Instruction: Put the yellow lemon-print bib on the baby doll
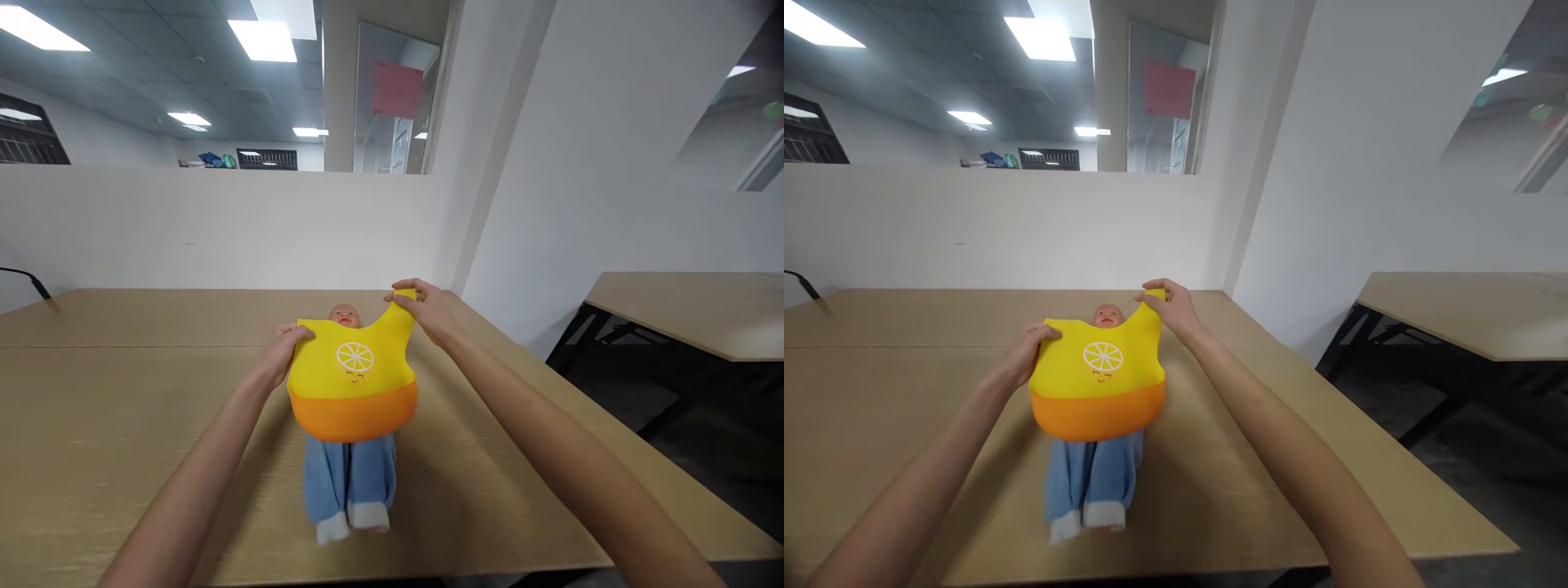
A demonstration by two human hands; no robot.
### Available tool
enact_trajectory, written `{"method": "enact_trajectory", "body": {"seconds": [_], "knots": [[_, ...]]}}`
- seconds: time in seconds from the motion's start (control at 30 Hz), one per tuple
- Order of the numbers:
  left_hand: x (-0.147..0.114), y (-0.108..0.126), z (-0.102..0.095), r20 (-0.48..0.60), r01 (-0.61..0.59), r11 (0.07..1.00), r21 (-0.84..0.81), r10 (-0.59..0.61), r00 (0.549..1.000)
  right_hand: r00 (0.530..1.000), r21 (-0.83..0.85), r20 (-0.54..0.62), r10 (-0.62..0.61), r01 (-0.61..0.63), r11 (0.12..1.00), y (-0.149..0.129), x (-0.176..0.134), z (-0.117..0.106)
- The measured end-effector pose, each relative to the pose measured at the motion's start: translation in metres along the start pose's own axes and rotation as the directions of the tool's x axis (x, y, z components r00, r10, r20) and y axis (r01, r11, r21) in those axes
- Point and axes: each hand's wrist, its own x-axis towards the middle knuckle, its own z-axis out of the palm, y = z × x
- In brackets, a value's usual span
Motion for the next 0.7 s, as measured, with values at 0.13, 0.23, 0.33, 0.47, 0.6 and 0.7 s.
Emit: {"method": "enact_trajectory", "body": {"seconds": [0.13, 0.23, 0.33, 0.47, 0.6, 0.7], "knots": [[0.048, -0.014, -0.013, -0.025, 0.028, 0.996, 0.09, -0.026, 0.999, 1.0, -0.095, 0.012, 0.017, -0.016, 0.995, 0.051, 0.038, 0.013], [0.08, -0.03, -0.026, -0.052, 0.034, 0.988, 0.148, -0.026, 0.998, 1.0, -0.182, -0.007, -0.001, 0.0, 0.983, 0.093, 0.059, 0.023], [0.106, -0.046, -0.034, -0.042, -0.009, 0.991, 0.134, 0.014, 0.999, 0.999, -0.249, -0.038, -0.016, 0.006, 0.969, 0.128, 0.071, 0.029], [0.127, -0.063, -0.036, 0.018, 0.033, 0.992, 0.123, -0.035, 0.999, 0.997, -0.27, -0.068, 0.039, -0.056, 0.961, 0.164, 0.078, 0.034], [0.137, -0.072, -0.037, -0.022, 0.08, 0.986, 0.146, -0.078, 0.997, 0.995, -0.334, -0.096, 0.012, -0.043, 0.941, 0.193, 0.084, 0.038], [0.145, -0.078, -0.042, -0.123, 0.082, 0.976, 0.201, -0.058, 0.991, 0.993, -0.335, -0.113, 0.028, -0.065, 0.94, 0.211, 0.088, 0.041]]}}
